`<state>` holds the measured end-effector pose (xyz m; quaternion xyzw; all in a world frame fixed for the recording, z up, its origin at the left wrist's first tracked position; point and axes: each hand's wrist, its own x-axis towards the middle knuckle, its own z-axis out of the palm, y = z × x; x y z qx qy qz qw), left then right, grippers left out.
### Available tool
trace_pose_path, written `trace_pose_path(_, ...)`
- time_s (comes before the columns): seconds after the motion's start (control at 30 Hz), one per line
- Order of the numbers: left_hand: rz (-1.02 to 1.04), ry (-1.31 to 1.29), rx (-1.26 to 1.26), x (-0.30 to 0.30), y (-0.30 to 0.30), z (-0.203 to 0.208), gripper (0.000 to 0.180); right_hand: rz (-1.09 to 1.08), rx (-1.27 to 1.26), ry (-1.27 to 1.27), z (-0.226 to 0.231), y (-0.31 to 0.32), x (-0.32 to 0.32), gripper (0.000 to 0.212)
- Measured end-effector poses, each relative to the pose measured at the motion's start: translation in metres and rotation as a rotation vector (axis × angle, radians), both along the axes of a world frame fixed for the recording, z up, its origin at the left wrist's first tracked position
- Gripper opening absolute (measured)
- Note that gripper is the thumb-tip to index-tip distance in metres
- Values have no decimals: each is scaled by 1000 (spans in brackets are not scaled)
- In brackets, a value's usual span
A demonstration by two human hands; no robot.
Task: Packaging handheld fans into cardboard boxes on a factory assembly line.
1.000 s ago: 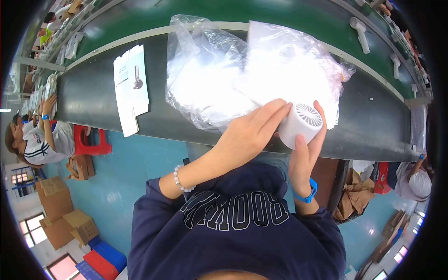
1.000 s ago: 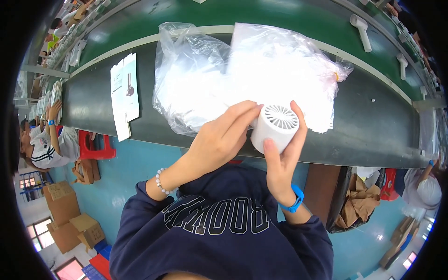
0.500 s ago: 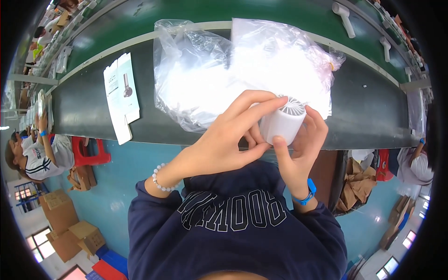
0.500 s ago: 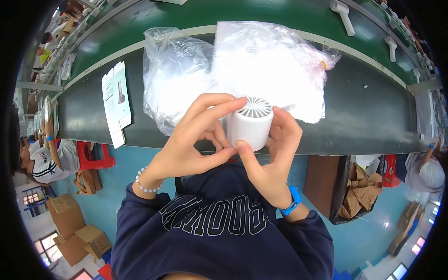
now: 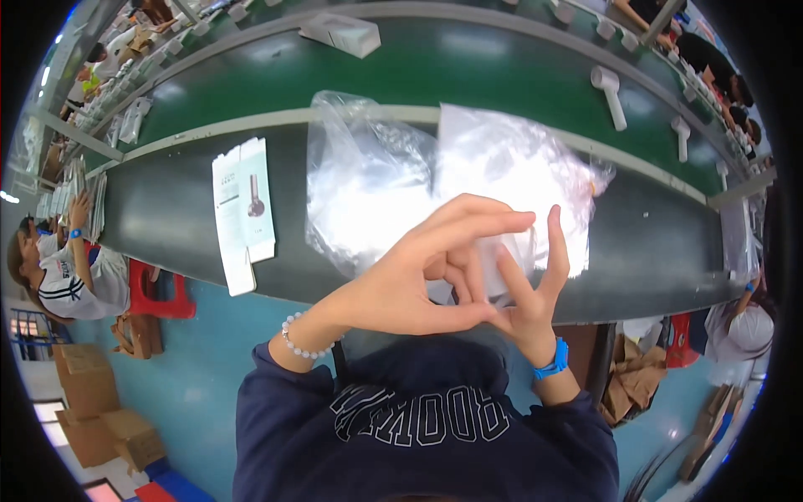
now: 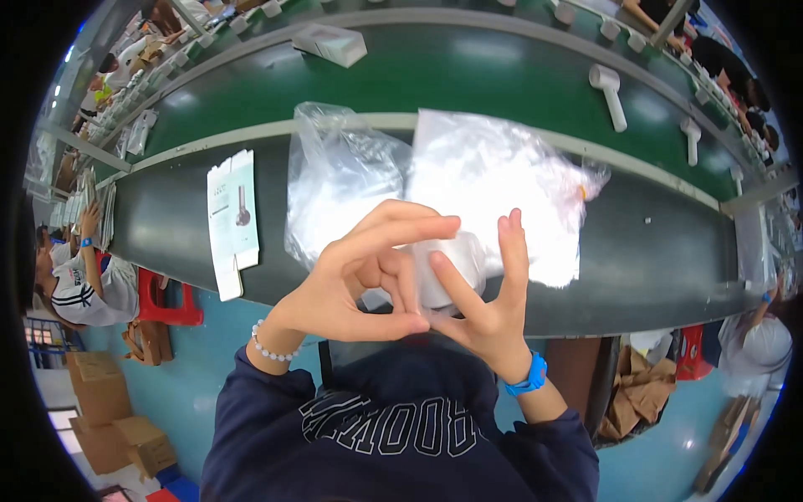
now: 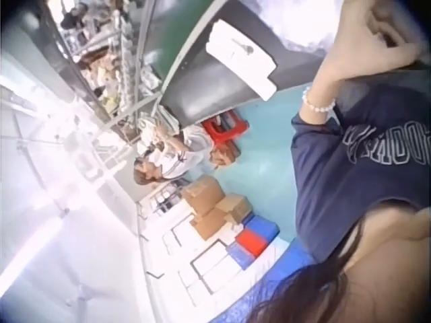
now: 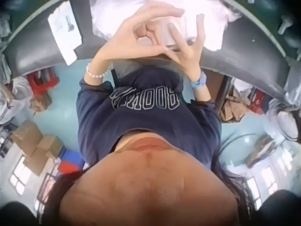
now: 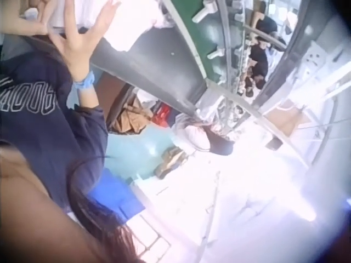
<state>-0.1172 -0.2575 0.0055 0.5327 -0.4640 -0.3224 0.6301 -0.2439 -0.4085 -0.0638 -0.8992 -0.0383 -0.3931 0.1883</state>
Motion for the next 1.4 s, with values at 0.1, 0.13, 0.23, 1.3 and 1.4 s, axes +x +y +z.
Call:
trace_pose_path(0.1, -154, 304, -79, 23, -4, 7, 75, 225, 198, 23, 4, -17, 25, 70)
trace_pose_path(0.13, -148, 289, -95, 29, -5, 9, 75, 376, 428, 50, 2, -23, 34, 79)
trace_pose_path(0.23, -105, 445, -211, 60, -1, 14, 73, 365, 515, 21, 12, -35, 72, 81)
trace_pose_path(1.3, 1428, -780, 937, 82, 174, -96, 84, -132, 755, 472, -66, 50, 518, 83)
trace_pose_path(1.4, 1392, -718, 1066, 96, 168, -107, 99, 63, 945, 631, -67, 27, 512, 88)
